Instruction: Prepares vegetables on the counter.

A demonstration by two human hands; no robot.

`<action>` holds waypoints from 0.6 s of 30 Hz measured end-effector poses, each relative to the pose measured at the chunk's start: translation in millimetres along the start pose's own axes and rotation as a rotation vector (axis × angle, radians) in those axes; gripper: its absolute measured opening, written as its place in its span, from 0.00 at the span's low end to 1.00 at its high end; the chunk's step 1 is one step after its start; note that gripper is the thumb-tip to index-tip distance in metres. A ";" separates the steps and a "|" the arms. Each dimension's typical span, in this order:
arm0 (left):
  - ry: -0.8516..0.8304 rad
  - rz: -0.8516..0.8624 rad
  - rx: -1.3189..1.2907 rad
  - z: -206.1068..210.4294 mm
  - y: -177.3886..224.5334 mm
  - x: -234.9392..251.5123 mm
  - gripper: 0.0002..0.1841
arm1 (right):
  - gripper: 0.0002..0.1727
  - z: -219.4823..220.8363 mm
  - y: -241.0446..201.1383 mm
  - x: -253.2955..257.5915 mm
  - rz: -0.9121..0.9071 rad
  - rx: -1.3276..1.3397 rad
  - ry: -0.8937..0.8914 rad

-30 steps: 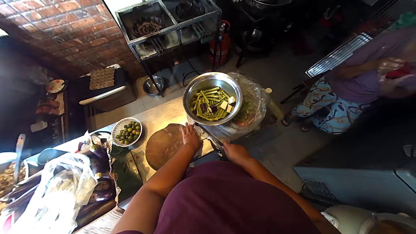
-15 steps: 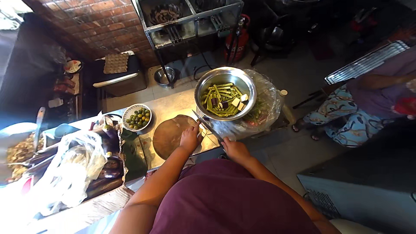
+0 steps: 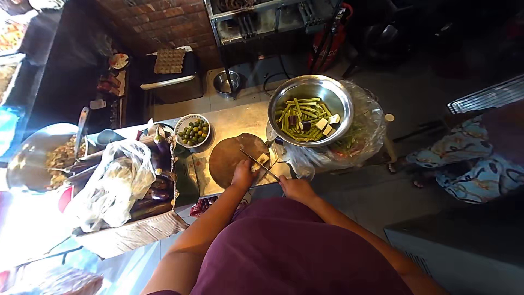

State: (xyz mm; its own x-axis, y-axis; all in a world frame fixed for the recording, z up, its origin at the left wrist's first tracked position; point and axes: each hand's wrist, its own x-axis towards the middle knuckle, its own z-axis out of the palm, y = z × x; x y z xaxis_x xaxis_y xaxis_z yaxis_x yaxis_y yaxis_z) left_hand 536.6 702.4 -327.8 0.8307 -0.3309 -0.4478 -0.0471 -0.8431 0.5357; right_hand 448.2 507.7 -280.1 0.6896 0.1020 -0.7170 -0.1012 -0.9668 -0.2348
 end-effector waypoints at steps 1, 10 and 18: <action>0.000 -0.003 -0.004 0.2 0.6 0.6 0.26 | 0.27 0.1 -2.1 0.2 0.010 -0.005 -0.002; 0.007 0.016 -0.017 2.3 -0.8 6.1 0.24 | 0.25 2.8 -12.2 2.1 0.081 -0.050 0.007; 0.053 0.057 -0.044 7.0 -5.6 6.4 0.23 | 0.26 -4.1 -18.4 37.1 0.055 0.038 -0.014</action>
State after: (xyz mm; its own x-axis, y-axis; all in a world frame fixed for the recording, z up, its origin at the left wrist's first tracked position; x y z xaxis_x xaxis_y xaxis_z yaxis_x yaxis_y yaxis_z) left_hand 538.3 702.0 -338.7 0.8556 -0.3541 -0.3775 -0.0720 -0.8037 0.5907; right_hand 478.6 528.3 -299.7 0.6722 0.0528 -0.7385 -0.1656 -0.9615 -0.2195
